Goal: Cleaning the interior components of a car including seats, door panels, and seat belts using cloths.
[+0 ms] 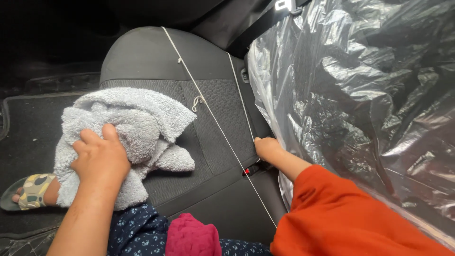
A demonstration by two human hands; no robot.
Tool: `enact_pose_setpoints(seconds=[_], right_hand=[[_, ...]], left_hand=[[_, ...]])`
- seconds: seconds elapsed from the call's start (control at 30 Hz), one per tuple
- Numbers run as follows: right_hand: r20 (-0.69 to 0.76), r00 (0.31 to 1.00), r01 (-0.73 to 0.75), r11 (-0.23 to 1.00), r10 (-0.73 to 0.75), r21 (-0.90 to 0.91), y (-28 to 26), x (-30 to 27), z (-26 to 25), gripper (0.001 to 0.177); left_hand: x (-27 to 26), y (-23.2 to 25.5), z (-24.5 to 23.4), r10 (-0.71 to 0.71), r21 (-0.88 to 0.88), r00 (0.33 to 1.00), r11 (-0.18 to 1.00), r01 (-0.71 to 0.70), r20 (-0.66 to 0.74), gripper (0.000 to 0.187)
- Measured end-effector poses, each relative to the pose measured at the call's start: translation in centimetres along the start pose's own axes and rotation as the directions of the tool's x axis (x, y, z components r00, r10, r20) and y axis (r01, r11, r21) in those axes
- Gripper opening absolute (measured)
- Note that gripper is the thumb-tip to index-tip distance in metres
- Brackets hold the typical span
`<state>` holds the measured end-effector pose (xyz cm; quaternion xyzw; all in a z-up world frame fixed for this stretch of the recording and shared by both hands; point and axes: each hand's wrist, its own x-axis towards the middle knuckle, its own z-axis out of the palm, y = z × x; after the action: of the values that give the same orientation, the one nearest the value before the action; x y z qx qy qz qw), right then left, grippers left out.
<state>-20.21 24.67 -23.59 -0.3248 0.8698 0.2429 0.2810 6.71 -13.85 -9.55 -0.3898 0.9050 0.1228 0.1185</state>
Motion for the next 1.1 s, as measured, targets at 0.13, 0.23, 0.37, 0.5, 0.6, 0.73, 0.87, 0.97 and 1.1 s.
enact_pose_setpoints(seconds=[0.13,0.23,0.37,0.5,0.6,0.73,0.87,0.97,1.1], right_hand=[[0.255,0.961,0.152,0.974,-0.106,-0.166,1.7,3.5,-1.8,0.045],[-0.044,0.985,0.164,0.979,-0.170,-0.119,3.5,5.3,-6.5,0.043],[-0.481,0.873,-0.001,0.986,0.082,0.166,2.8,8.4,-12.0,0.025],[-0.580,0.808,-0.030,0.990,0.105,0.138,1.8,14.0,-9.3,0.017],[-0.639,0.765,-0.055,0.997,0.078,0.056,0.8,15.8,-8.7,0.013],[-0.624,0.781,-0.005,0.998,-0.035,-0.062,1.5,13.8,-7.7,0.009],[-0.441,0.851,0.142,0.934,-0.284,-0.327,2.0,9.1,-5.6,0.011],[-0.268,0.887,0.237,0.870,-0.375,-0.433,1.4,5.2,-3.3,0.013],[0.209,0.945,0.322,0.824,-0.252,-0.465,-0.4,1.8,-3.5,0.018]], left_hand=[[0.1,0.0,0.0,-0.029,0.026,1.000,0.999,0.030,-0.006,0.045],[0.0,0.1,0.1,-0.053,0.022,0.998,0.998,0.052,0.018,0.044],[-0.4,-0.2,0.4,-0.015,0.031,0.999,0.999,0.016,-0.040,0.042],[-0.4,-0.1,0.0,-0.003,0.022,0.998,1.000,0.004,-0.057,0.041],[-0.5,-0.3,0.0,0.003,0.043,1.000,0.999,-0.003,-0.018,0.044],[-0.6,-0.2,-0.1,0.027,0.007,0.999,1.000,-0.027,-0.023,0.041],[-0.5,-0.4,-0.2,0.011,0.018,1.000,1.000,-0.011,-0.018,0.048],[-0.7,-0.5,0.2,0.025,0.018,0.999,1.000,-0.024,-0.042,0.048],[-0.5,-0.5,0.5,0.026,0.008,0.997,1.000,-0.026,-0.071,0.049]])
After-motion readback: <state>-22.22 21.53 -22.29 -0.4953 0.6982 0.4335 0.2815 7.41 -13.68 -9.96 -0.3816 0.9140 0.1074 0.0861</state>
